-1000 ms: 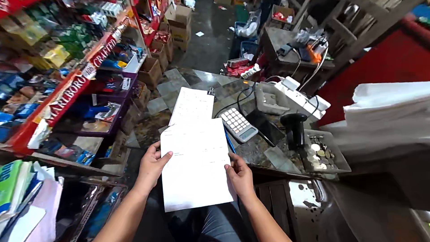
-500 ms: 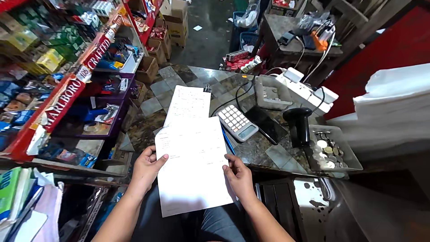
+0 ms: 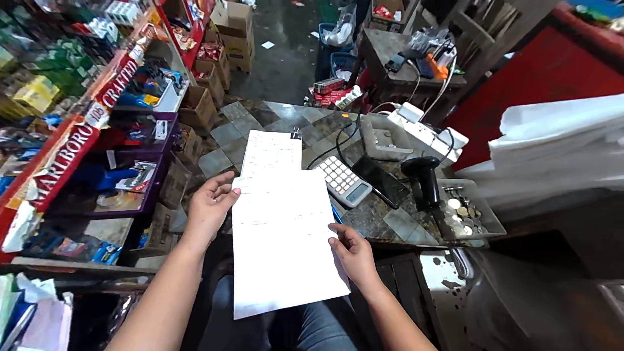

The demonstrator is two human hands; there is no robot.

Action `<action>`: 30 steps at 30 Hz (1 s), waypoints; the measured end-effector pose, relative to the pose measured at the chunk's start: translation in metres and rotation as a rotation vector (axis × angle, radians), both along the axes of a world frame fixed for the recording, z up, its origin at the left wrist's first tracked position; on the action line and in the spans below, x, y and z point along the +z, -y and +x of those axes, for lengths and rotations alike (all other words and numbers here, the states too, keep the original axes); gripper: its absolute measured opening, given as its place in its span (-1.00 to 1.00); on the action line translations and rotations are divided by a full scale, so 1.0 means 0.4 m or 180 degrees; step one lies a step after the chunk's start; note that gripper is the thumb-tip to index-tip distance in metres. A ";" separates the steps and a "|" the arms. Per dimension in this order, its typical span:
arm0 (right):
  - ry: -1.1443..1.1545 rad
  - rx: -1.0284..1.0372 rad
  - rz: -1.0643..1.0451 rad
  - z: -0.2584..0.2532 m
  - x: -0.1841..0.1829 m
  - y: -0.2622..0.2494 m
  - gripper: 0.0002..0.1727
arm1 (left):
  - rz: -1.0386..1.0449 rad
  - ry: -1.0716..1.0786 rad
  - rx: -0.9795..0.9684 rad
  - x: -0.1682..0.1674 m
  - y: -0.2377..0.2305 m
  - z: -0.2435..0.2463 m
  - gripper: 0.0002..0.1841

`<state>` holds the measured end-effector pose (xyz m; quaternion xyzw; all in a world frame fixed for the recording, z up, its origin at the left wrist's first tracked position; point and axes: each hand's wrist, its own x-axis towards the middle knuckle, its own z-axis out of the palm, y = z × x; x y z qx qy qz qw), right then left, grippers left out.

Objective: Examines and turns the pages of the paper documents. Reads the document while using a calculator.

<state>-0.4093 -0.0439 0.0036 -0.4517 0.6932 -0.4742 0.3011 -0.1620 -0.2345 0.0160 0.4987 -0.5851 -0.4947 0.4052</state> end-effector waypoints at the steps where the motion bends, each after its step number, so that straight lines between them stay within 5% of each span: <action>1: -0.0130 -0.0023 -0.0141 -0.001 0.009 0.012 -0.66 | -0.0130 -0.0010 -0.0018 -0.010 0.019 -0.005 -0.61; 6: -0.2293 0.0742 -0.0347 -0.004 0.036 0.049 -0.58 | -0.0815 0.0335 -0.0043 -0.078 0.087 0.006 -0.71; 11: -0.3284 0.2099 -0.0546 -0.006 0.002 -0.006 -0.59 | -0.0813 0.0713 0.0010 -0.079 0.088 -0.002 -0.64; 18: -0.3863 0.2306 -0.0930 -0.004 0.024 -0.017 -0.76 | -0.0788 0.1214 -0.0138 -0.067 0.142 -0.001 -0.61; 22: -0.4210 0.2286 -0.1413 -0.002 0.058 0.003 -0.77 | -0.0887 0.0955 -0.0177 -0.075 0.163 0.002 -0.63; 30: -0.3700 0.2282 -0.1269 0.012 0.104 0.033 -0.77 | -0.0729 0.0414 -0.0112 -0.083 0.166 0.018 -0.69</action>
